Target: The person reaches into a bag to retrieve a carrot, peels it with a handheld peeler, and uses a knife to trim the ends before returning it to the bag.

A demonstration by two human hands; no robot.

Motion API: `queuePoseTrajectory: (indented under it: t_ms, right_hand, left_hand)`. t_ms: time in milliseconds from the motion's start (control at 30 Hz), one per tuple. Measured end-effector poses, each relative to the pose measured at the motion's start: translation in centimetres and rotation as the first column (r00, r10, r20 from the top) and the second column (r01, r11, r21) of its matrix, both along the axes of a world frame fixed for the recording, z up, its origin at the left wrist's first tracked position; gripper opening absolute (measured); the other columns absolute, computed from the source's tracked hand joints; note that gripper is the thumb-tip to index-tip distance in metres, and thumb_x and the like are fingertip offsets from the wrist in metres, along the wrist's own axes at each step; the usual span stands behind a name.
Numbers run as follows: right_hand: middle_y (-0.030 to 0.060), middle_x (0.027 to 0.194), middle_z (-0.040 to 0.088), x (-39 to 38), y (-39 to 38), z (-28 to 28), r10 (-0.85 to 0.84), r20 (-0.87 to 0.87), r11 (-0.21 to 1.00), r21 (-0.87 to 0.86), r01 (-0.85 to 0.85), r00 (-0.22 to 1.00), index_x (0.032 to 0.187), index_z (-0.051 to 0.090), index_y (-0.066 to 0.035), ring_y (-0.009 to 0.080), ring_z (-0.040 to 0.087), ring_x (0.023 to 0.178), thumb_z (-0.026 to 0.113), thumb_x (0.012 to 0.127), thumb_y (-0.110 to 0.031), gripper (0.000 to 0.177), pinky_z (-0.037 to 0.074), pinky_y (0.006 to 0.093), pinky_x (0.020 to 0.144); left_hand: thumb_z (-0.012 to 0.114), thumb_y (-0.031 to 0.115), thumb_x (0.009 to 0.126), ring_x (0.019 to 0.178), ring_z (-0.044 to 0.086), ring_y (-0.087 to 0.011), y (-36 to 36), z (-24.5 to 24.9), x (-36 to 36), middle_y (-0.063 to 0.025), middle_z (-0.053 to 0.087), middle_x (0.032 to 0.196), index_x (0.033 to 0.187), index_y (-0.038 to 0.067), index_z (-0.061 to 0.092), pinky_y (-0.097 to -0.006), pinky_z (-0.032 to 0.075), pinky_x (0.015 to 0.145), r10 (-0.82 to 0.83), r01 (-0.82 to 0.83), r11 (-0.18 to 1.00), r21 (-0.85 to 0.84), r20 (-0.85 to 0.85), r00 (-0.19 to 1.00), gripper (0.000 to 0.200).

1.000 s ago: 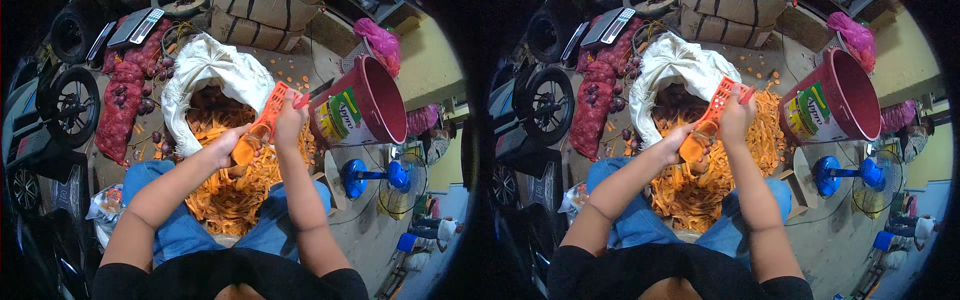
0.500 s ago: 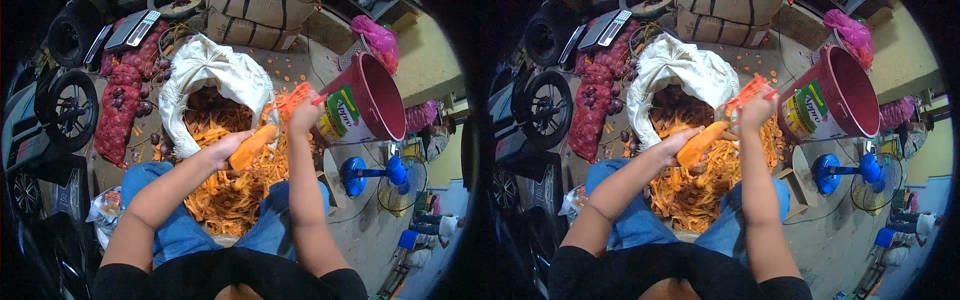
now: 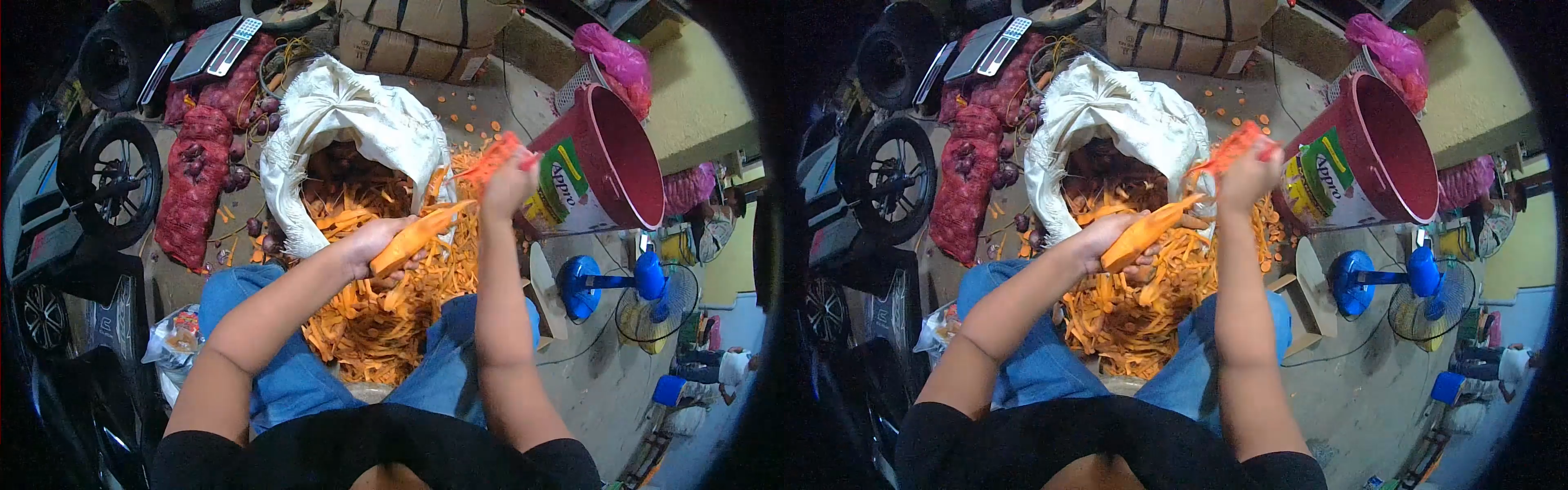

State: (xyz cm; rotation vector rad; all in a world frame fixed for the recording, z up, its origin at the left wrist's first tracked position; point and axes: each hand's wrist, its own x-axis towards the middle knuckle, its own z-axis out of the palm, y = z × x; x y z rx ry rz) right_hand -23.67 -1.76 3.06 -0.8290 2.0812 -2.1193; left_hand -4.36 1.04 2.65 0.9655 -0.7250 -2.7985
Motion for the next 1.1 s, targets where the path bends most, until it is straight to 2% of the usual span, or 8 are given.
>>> queuePoseTrajectory:
  t_ms: [67, 167, 267, 367, 467, 667, 767, 1100]
  right_hand:
    - [0.0056, 0.065, 0.050, -1.7, -0.1, -0.9, -0.079, 0.024, 0.997, -0.011, 0.079, 0.997, 0.073, 0.047, 0.002, 0.0138, 0.046, 0.057, 0.042, 0.081, -0.015, 0.019, 0.038, 0.0284, 0.052]
    - [0.0060, 0.068, 0.052, 3.2, 1.1, 2.9, 0.149, 0.190, 0.986, -0.108, -0.130, 0.970, 0.073, 0.047, 0.002, 0.0127, 0.046, 0.061, 0.046, 0.080, -0.015, 0.018, 0.037, 0.0270, 0.054]
    - [0.0056, 0.066, 0.051, 7.4, 2.4, 0.1, 0.383, -0.098, 0.922, 0.097, -0.374, 0.919, 0.074, 0.048, 0.000, 0.0138, 0.048, 0.062, 0.044, 0.081, -0.017, 0.018, 0.037, 0.0272, 0.056]
    - [0.0063, 0.065, 0.050, 6.1, 1.9, 1.2, 0.288, -0.194, 0.955, 0.126, -0.268, 0.938, 0.075, 0.048, 0.000, 0.0143, 0.047, 0.061, 0.044, 0.081, -0.018, 0.019, 0.037, 0.0269, 0.056]
    - [0.0069, 0.064, 0.050, 3.1, 0.9, 1.5, 0.165, 0.124, 0.984, 0.046, -0.172, 0.978, 0.076, 0.049, 0.000, 0.0152, 0.046, 0.058, 0.044, 0.081, -0.019, 0.020, 0.037, 0.0277, 0.055]
    - [0.0056, 0.063, 0.050, -0.6, -0.1, -0.7, -0.045, -0.116, 0.999, 0.001, 0.045, 0.992, 0.075, 0.050, 0.001, 0.0143, 0.046, 0.055, 0.044, 0.081, -0.019, 0.021, 0.037, 0.0289, 0.053]
    - [0.0047, 0.063, 0.050, -5.2, -0.1, -1.6, -0.250, 0.224, 0.968, 0.072, 0.240, 0.942, 0.073, 0.050, 0.002, 0.0131, 0.044, 0.055, 0.045, 0.081, -0.019, 0.023, 0.037, 0.0283, 0.051]
    - [-0.0004, 0.055, 0.043, 4.3, 0.5, 0.4, 0.204, 0.298, 0.977, -0.002, -0.213, 0.932, 0.069, 0.046, -0.001, 0.0076, 0.039, 0.050, 0.045, 0.081, -0.018, 0.021, 0.032, 0.0245, 0.046]
  left_hand:
    - [0.026, 0.036, 0.084, 0.050, 0.048, -0.0081, 0.0, 0.3, 0.0, -0.0009, 0.048, 0.062, 0.094, 0.013, 0.046, -0.0192, 0.036, 0.033, -0.007, 0.009, 1.000, 0.022, -0.115, 0.993, 0.033]
    - [0.027, 0.037, 0.084, 0.050, 0.048, -0.0080, -0.8, -1.1, 0.2, -0.0005, 0.049, 0.063, 0.095, 0.013, 0.046, -0.0203, 0.037, 0.034, 0.148, -0.144, 0.987, 0.074, -0.043, 0.988, 0.033]
    - [0.025, 0.034, 0.085, 0.054, 0.045, -0.0115, -0.7, 0.3, -0.3, -0.0023, 0.045, 0.063, 0.090, 0.009, 0.044, -0.0206, 0.038, 0.040, 0.223, -0.221, 0.973, -0.073, 0.024, 0.975, 0.031]
    - [0.025, 0.038, 0.085, 0.054, 0.047, -0.0106, -0.5, 0.2, 0.1, -0.0019, 0.048, 0.065, 0.089, 0.011, 0.045, -0.0213, 0.037, 0.040, 0.122, -0.123, 0.992, -0.029, -0.039, 0.992, 0.035]
    - [0.022, 0.042, 0.084, 0.053, 0.047, -0.0098, -1.0, 0.7, -0.1, -0.0018, 0.048, 0.065, 0.089, 0.010, 0.045, -0.0214, 0.035, 0.039, 0.065, -0.064, 0.998, 0.012, -0.051, 0.997, 0.040]
    - [0.022, 0.041, 0.085, 0.049, 0.043, -0.0110, -0.9, 0.6, -0.2, -0.0026, 0.045, 0.061, 0.090, 0.008, 0.044, -0.0213, 0.034, 0.039, 0.014, 0.000, 0.998, 0.066, -0.220, 0.975, 0.040]
    - [0.021, 0.044, 0.084, 0.048, 0.040, -0.0100, -0.4, 0.9, 0.7, -0.0013, 0.042, 0.058, 0.101, 0.008, 0.043, -0.0199, 0.032, 0.036, -0.005, 0.019, 0.997, 0.069, -0.192, 0.981, 0.045]
    - [0.039, 0.034, 0.080, 0.053, 0.047, -0.0107, -1.4, -1.3, 0.4, -0.0029, 0.049, 0.069, 0.095, 0.009, 0.045, -0.0230, 0.038, 0.041, 0.292, -0.284, 0.953, 0.107, -0.066, 0.954, 0.030]
